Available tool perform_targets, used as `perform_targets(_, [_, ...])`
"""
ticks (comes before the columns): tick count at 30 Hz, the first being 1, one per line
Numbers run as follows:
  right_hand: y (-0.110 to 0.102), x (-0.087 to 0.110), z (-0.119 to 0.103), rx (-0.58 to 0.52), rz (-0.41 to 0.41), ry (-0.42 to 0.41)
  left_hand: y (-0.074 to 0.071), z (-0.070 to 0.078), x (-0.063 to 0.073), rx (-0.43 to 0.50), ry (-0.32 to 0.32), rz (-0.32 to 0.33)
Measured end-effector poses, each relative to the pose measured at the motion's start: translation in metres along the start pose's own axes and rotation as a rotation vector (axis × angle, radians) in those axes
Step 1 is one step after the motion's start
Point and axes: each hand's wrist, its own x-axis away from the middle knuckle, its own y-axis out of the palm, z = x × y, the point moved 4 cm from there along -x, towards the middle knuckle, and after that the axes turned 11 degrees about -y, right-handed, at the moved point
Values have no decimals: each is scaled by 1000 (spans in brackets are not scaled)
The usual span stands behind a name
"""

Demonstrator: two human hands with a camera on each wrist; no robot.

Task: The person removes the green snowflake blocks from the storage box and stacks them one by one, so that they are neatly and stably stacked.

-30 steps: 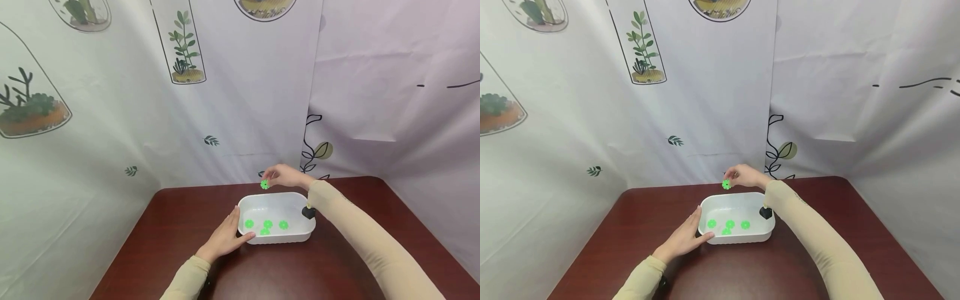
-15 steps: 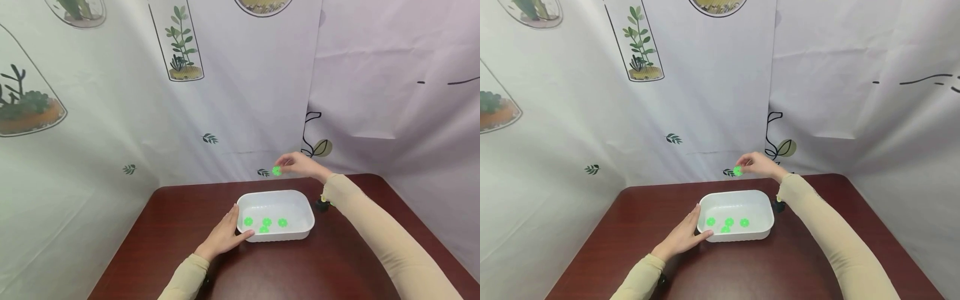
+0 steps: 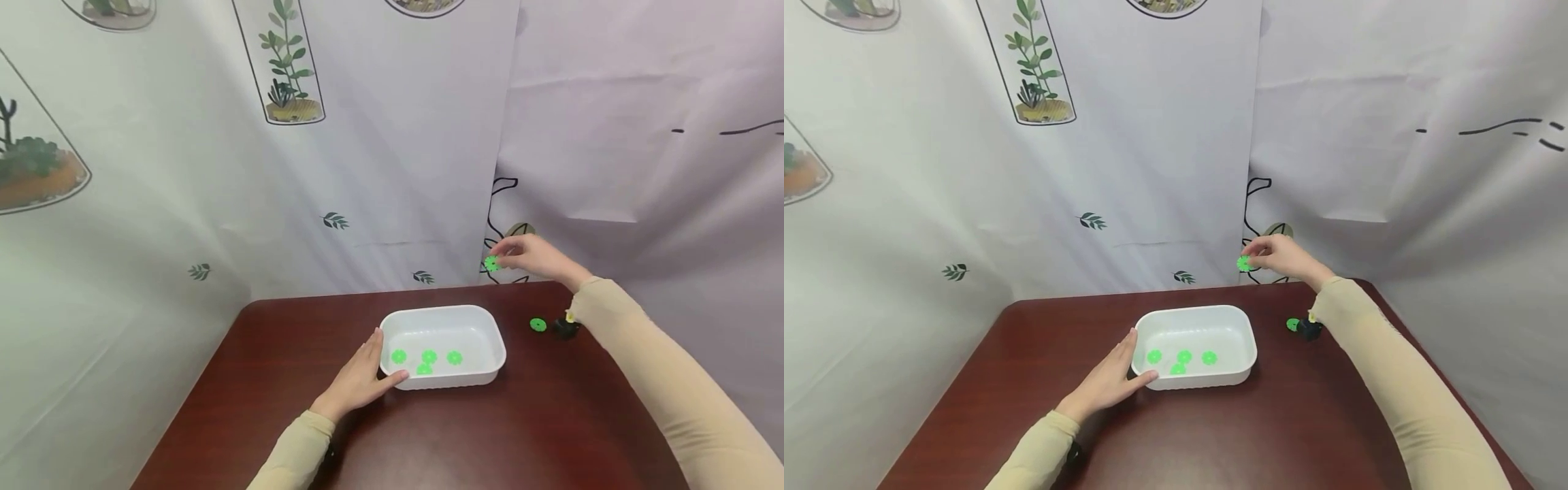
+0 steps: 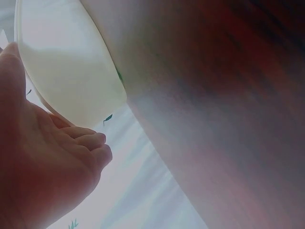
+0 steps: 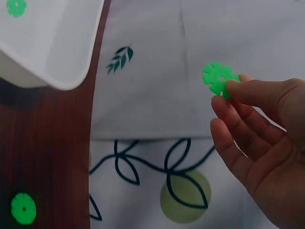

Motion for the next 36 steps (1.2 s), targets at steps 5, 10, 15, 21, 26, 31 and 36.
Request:
perform_targets(5, [-17,14,11,21,54,48,-1,0,0,-5,-13,-17])
perform_targets(10, [-23,26,25,39,97,68,-3,1,0,-6,-12,-19])
perform_targets(15, [-17,41,43,24,111,95,-3,2,0,-9,-11,-16])
perform_targets(21, [-5,58,62,-32,125,126,-2,2,1,-1,-12,-15])
perform_targets(26, [5,68,78,-68,138,150,-1,1,0,4,-14,-18])
perform_targets(31, [15,77,93,-121,160,172,0,1,-1,14,-19,-18])
perform_targets(36, [29,84,104,-153,166,193,-1,1,0,21,-19,-17])
